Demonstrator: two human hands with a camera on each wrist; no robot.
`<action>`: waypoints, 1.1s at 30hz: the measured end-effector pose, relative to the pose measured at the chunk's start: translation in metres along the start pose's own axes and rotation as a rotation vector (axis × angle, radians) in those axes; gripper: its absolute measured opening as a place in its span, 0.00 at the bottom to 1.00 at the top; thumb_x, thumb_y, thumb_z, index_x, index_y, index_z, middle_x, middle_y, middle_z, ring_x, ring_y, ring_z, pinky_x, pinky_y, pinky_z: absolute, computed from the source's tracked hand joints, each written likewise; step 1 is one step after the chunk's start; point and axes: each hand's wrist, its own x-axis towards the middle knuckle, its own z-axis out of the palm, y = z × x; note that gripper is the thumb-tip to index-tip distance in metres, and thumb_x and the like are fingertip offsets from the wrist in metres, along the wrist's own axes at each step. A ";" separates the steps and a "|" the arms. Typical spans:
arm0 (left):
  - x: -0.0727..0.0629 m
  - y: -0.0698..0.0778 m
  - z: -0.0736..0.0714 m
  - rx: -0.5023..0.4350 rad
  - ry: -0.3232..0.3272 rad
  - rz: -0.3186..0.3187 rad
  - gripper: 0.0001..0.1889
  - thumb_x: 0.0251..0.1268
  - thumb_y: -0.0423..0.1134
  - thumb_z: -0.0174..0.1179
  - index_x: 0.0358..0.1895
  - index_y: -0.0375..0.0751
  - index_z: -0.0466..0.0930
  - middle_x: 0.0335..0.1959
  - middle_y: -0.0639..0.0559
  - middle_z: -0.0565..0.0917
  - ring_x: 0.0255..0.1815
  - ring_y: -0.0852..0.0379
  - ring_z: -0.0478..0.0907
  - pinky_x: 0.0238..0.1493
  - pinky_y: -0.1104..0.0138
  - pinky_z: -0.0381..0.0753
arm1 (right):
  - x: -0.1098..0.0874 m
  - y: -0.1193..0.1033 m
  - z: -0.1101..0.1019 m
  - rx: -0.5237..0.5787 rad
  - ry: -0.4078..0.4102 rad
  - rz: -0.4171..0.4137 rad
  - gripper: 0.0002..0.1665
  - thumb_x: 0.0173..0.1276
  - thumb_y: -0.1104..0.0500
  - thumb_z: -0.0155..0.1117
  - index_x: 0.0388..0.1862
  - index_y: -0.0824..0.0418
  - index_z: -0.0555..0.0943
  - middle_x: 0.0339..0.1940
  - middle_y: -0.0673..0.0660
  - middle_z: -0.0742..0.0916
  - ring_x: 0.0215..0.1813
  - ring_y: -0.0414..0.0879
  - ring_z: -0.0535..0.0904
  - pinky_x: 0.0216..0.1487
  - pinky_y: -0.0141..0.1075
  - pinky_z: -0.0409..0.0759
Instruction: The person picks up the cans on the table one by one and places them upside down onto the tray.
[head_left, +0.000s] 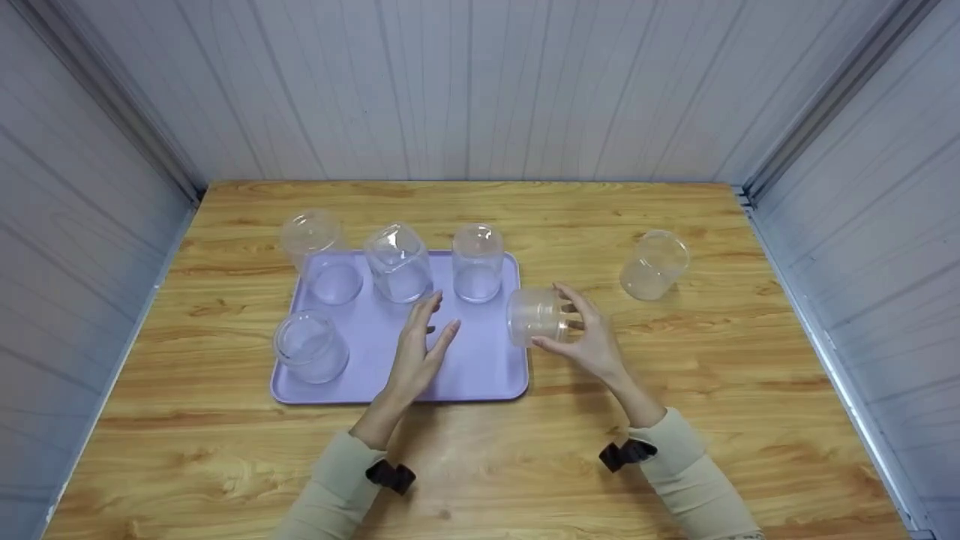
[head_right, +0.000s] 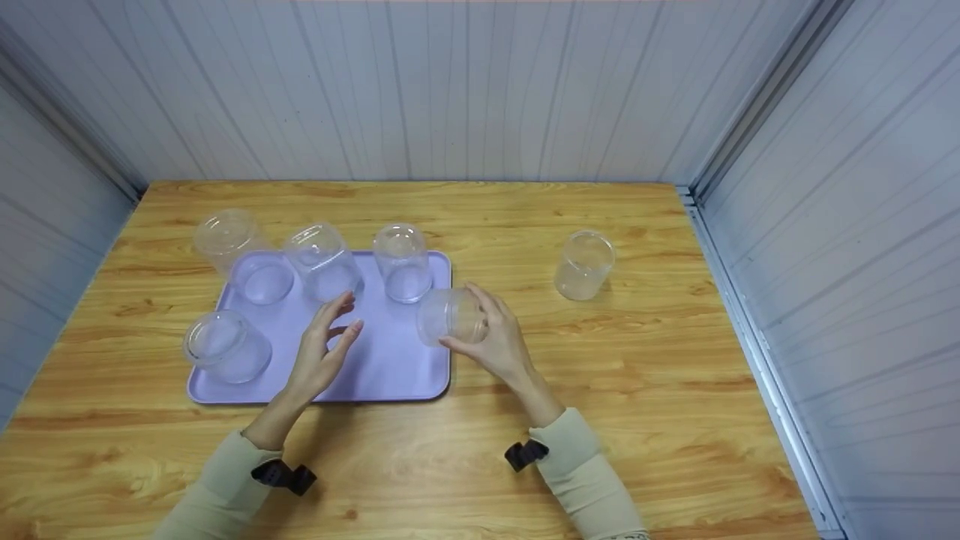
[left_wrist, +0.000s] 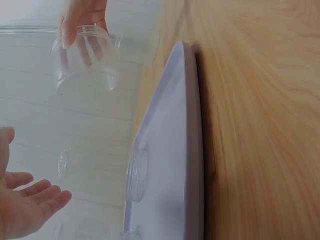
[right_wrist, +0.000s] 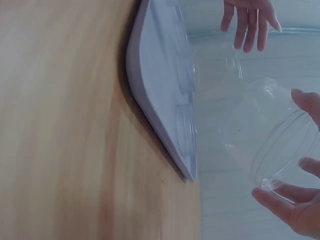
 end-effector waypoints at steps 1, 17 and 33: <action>0.000 0.000 0.001 -0.007 -0.002 0.000 0.27 0.62 0.42 0.53 0.61 0.30 0.61 0.55 0.40 0.68 0.56 0.48 0.64 0.47 0.53 0.72 | -0.002 -0.005 0.002 0.019 -0.008 0.002 0.47 0.42 0.60 0.75 0.62 0.66 0.65 0.54 0.65 0.74 0.47 0.58 0.73 0.45 0.49 0.75; -0.004 0.010 0.016 -0.108 -0.163 0.094 0.39 0.50 0.36 0.65 0.65 0.32 0.54 0.61 0.36 0.59 0.61 0.44 0.58 0.50 0.56 0.71 | -0.011 -0.023 0.018 0.217 -0.086 0.070 0.42 0.46 0.65 0.72 0.61 0.68 0.65 0.51 0.69 0.75 0.45 0.61 0.74 0.44 0.46 0.76; -0.007 0.038 0.013 -0.244 -0.266 0.086 0.49 0.42 0.34 0.69 0.66 0.30 0.46 0.60 0.32 0.58 0.59 0.38 0.59 0.49 0.52 0.70 | -0.015 -0.030 0.022 0.364 -0.157 0.168 0.38 0.51 0.69 0.66 0.62 0.69 0.62 0.51 0.69 0.75 0.47 0.59 0.74 0.42 0.42 0.77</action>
